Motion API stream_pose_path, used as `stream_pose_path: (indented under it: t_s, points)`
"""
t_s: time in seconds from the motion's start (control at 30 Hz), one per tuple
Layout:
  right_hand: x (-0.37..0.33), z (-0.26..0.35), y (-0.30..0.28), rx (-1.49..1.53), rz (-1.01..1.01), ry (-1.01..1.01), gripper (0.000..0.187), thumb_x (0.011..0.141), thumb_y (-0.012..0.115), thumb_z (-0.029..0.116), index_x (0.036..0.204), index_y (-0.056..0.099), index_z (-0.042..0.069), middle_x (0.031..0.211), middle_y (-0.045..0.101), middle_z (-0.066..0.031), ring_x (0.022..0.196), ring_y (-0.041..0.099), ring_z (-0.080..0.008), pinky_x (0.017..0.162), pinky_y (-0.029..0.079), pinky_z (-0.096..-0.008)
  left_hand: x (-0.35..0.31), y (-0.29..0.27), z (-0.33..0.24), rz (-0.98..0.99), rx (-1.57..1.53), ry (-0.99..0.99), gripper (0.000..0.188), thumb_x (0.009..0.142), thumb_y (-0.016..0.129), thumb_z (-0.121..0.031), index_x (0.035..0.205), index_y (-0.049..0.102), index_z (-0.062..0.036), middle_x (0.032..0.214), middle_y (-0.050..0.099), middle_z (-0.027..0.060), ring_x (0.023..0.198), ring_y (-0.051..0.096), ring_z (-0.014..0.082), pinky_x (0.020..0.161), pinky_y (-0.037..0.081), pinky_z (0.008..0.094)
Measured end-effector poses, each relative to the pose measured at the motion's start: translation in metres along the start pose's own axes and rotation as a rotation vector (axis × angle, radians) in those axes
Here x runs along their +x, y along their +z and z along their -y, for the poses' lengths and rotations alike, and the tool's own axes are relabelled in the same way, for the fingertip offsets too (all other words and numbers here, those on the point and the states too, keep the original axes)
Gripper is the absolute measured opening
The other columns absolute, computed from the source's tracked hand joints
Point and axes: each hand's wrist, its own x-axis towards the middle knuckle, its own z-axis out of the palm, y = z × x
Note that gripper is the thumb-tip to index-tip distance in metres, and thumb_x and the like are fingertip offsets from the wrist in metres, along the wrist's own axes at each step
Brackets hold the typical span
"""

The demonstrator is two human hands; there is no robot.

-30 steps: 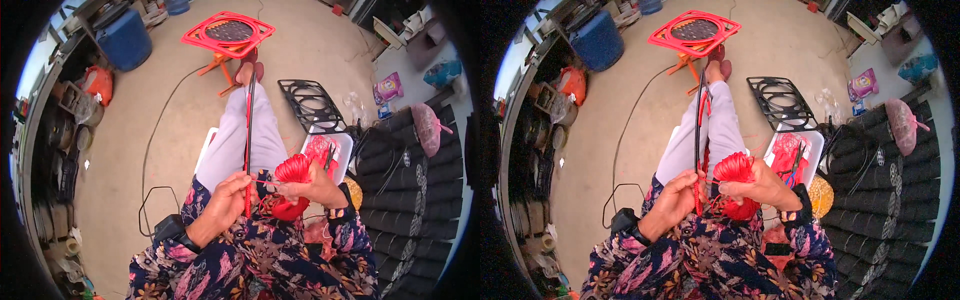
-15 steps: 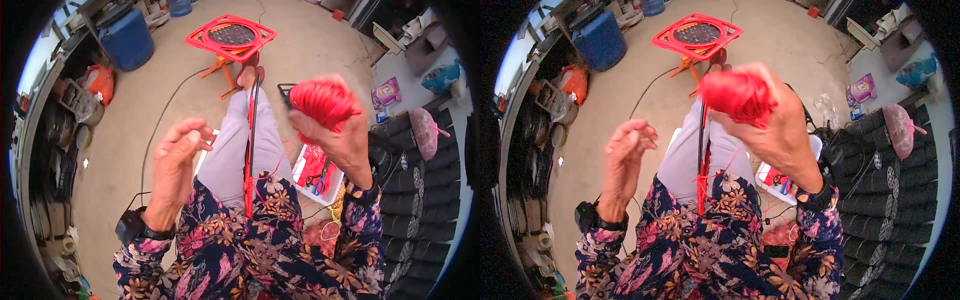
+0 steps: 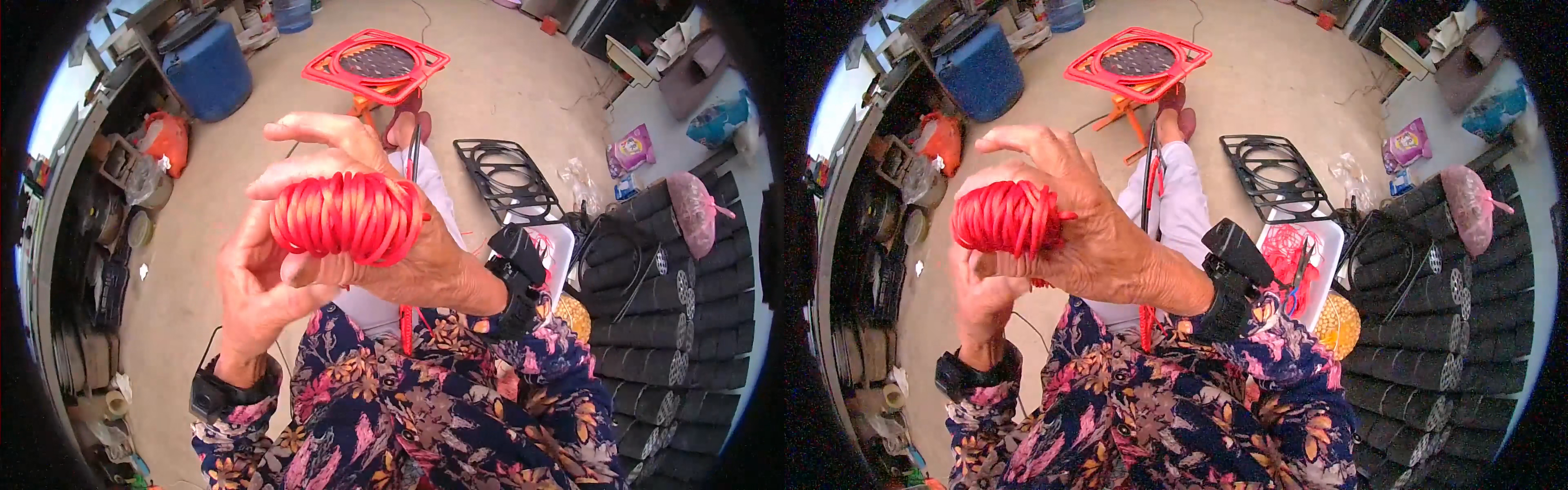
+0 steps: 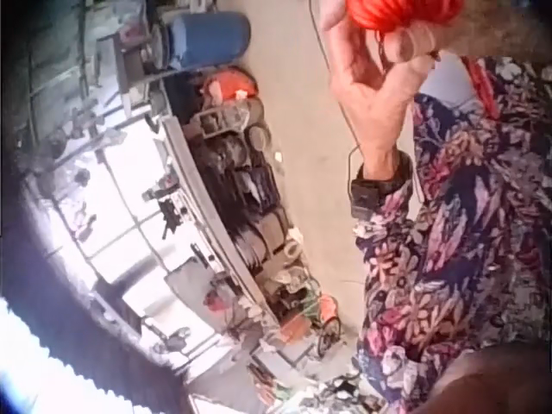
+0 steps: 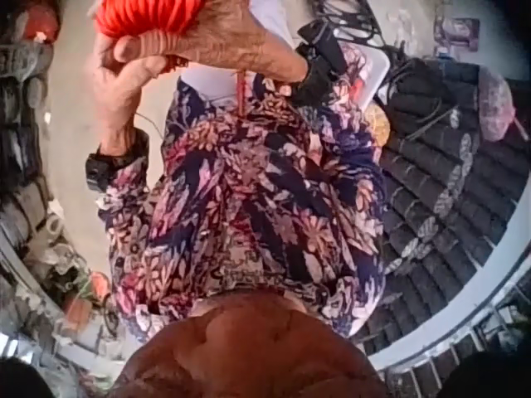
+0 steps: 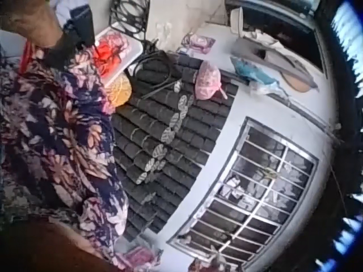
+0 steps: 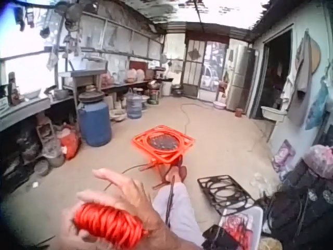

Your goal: The person is seen wrapping a red plastic frame with a red plastic cord.

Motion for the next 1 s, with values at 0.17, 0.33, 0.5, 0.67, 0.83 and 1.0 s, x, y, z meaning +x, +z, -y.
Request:
stream_pose_path:
  t_s: [0.17,0.33,0.5,0.67,0.83,1.0]
  points:
    - [0.001,0.007,-0.002,0.183,0.055,0.199,0.073,0.071,0.080,0.045,0.127,0.050,0.008,0.129,0.046,-0.0116,0.118,0.043,-0.0277,0.103,0.032,-0.0399,0.004,0.010,-0.008,-0.016,0.216,-0.033,0.052,0.071,0.077,-0.007,0.118,0.057,0.0014,0.114,0.060,0.0064,0.106,0.057,0.0161,0.093,0.045,0.0320]
    - [-0.014,0.017,-0.013,0.354,-0.001,0.300,0.089,0.072,0.079,0.043,0.140,0.036,0.005,0.131,0.046,-0.0163,0.127,0.041,-0.0285,0.107,0.033,-0.0427,0.009,0.012,-0.003,-0.037,-0.174,-0.066,0.043,0.078,0.071,-0.003,0.119,0.058,0.0017,0.116,0.062,0.0097,0.106,0.060,0.0189,0.093,0.047,0.0344]
    - [-0.058,0.001,-0.040,0.120,0.253,0.464,0.091,0.071,0.081,0.030,0.142,0.032,0.002,0.136,0.046,-0.0176,0.128,0.043,-0.0290,0.108,0.032,-0.0404,0.023,-0.002,0.002,0.129,-0.552,0.093,0.049,0.094,0.057,-0.030,0.129,0.044,0.0023,0.134,0.047,0.0206,0.129,0.043,0.0330,0.111,0.034,0.0467]
    - [-0.090,-0.011,-0.004,0.102,0.321,0.461,0.077,0.072,0.071,0.019,0.139,0.036,0.001,0.123,0.054,-0.0213,0.112,0.051,-0.0367,0.099,0.038,-0.0426,0.030,0.007,-0.009,0.178,-1.267,-0.030,0.045,0.102,0.038,-0.030,0.135,0.039,0.0001,0.144,0.036,0.0224,0.130,0.041,0.0394,0.113,0.028,0.0546]
    - [-0.085,-0.003,-0.004,-0.177,0.499,0.439,0.035,0.082,0.063,0.016,0.114,0.059,0.002,0.082,0.064,-0.0175,0.082,0.061,-0.0338,0.082,0.044,-0.0408,0.027,0.016,-0.023,0.256,-1.200,-0.054,0.045,0.100,0.039,-0.037,0.128,0.042,-0.0018,0.105,0.054,0.0114,0.086,0.057,0.0230,0.075,0.046,0.0397]
    - [-0.072,0.011,-0.032,0.192,0.254,0.753,0.020,0.089,0.063,0.018,0.101,0.065,0.002,0.082,0.067,-0.0084,0.072,0.064,-0.0185,0.066,0.049,-0.0293,0.021,-0.001,-0.033,0.211,-0.973,-0.005,0.042,0.100,0.035,-0.035,0.121,0.041,0.0014,0.082,0.051,0.0077,0.054,0.049,0.0162,0.054,0.042,0.0333]
